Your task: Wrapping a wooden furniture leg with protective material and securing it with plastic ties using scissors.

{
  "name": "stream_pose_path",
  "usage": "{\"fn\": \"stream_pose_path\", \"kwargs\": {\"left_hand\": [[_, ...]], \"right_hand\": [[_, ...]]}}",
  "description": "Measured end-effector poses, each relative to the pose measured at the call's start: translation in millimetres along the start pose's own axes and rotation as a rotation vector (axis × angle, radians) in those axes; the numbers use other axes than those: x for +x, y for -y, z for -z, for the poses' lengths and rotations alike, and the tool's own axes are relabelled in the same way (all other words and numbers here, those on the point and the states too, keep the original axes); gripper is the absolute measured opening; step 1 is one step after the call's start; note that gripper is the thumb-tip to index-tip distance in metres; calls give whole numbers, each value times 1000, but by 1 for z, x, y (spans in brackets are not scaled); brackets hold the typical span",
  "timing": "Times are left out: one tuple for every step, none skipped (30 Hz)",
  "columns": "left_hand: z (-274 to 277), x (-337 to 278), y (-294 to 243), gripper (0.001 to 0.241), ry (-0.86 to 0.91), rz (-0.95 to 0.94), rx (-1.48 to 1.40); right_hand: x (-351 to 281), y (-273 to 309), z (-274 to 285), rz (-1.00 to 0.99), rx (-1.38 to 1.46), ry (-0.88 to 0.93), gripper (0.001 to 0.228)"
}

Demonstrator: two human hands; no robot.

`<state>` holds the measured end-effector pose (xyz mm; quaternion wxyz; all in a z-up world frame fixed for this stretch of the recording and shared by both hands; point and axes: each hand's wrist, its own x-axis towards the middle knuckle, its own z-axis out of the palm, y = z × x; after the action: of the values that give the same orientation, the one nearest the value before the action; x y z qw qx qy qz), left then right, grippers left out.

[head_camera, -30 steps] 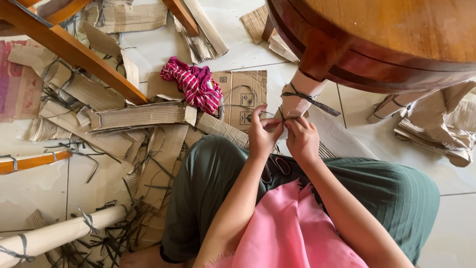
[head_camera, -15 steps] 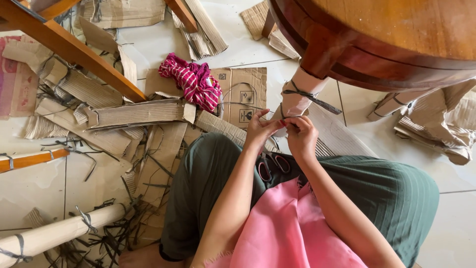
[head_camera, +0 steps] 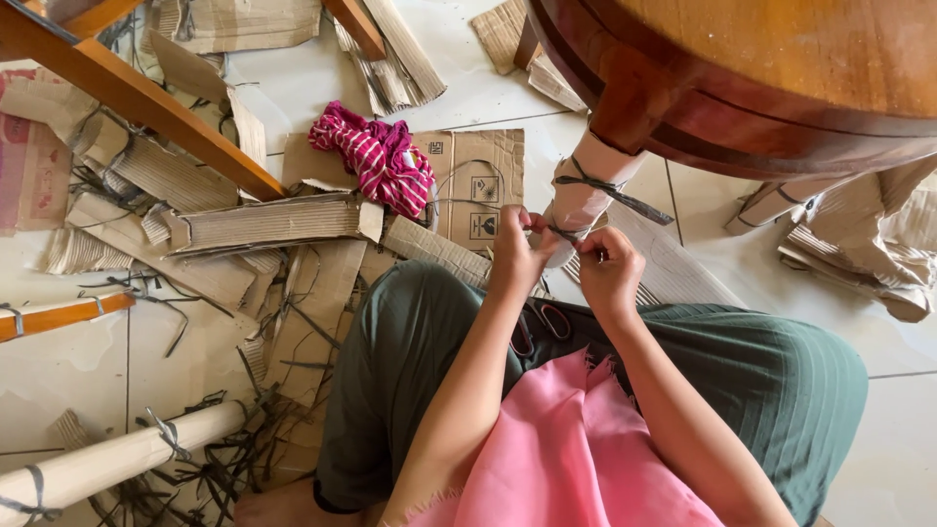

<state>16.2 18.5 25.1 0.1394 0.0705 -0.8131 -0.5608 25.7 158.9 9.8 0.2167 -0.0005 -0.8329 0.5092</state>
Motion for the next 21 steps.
{"fn": "stream_pose_path", "kwargs": {"left_hand": [[-2, 1, 1, 34, 1, 2, 0], [-4, 1, 3, 32, -24, -39, 43], [-5, 1, 5, 30, -49, -78, 87], [-8, 3, 13, 30, -47, -76, 89], [-13, 6, 20, 29, -63, -116, 113], [-17, 8, 27, 28, -79, -157, 136], [-18, 10, 31, 28, -80, -156, 134], [-20, 11, 34, 30, -71, -150, 60], [-20, 12, 38, 31, -59, -144, -15], [-9, 12, 37, 31, -57, -143, -16], [2, 13, 37, 31, 59, -66, -71], [14, 13, 36, 33, 175, 11, -125], [25, 11, 29, 33, 172, 17, -125], [37, 9, 22, 37, 283, 88, -5], [48, 10, 14, 44, 390, 156, 116], [51, 4, 20, 44, 383, 158, 116], [55, -3, 25, 40, 488, 181, 207], [59, -10, 31, 38, 594, 205, 298], [53, -15, 50, 38, 587, 212, 300], [47, -21, 68, 38, 663, 253, 445], [41, -27, 87, 38, 740, 294, 591]], "right_hand": [[2, -3, 1, -2, -1, 1, 27], [4, -7, 3, -8, -31, -5, 28], [4, -10, 4, -17, -61, -11, 31], [5, -6, 6, -21, -61, -9, 31], [7, -3, 9, -64, -42, -11, 34], [9, 0, 12, -107, -24, -13, 38], [10, 0, 12, -105, -25, -12, 38], [11, 0, 13, -133, -20, -12, 37], [10, 1, 13, -163, -15, -15, 37], [11, 2, 20, -164, -17, -16, 37], [13, 3, 26, -254, -18, 72, 29], [15, 5, 31, -343, -19, 160, 26], [10, -12, 39, -345, -21, 166, 26], [5, -28, 46, -386, -50, 260, 27], [3, -44, 52, -420, -76, 354, 33], [-9, -59, 58, -416, -75, 360, 33], [-22, -73, 65, -488, -112, 436, 30], [-36, -87, 72, -559, -151, 513, 28], [-38, -89, 66, -557, -149, 522, 28], [-41, -91, 61, -489, -289, 596, 26], [-45, -94, 56, -419, -429, 666, 25]]}}
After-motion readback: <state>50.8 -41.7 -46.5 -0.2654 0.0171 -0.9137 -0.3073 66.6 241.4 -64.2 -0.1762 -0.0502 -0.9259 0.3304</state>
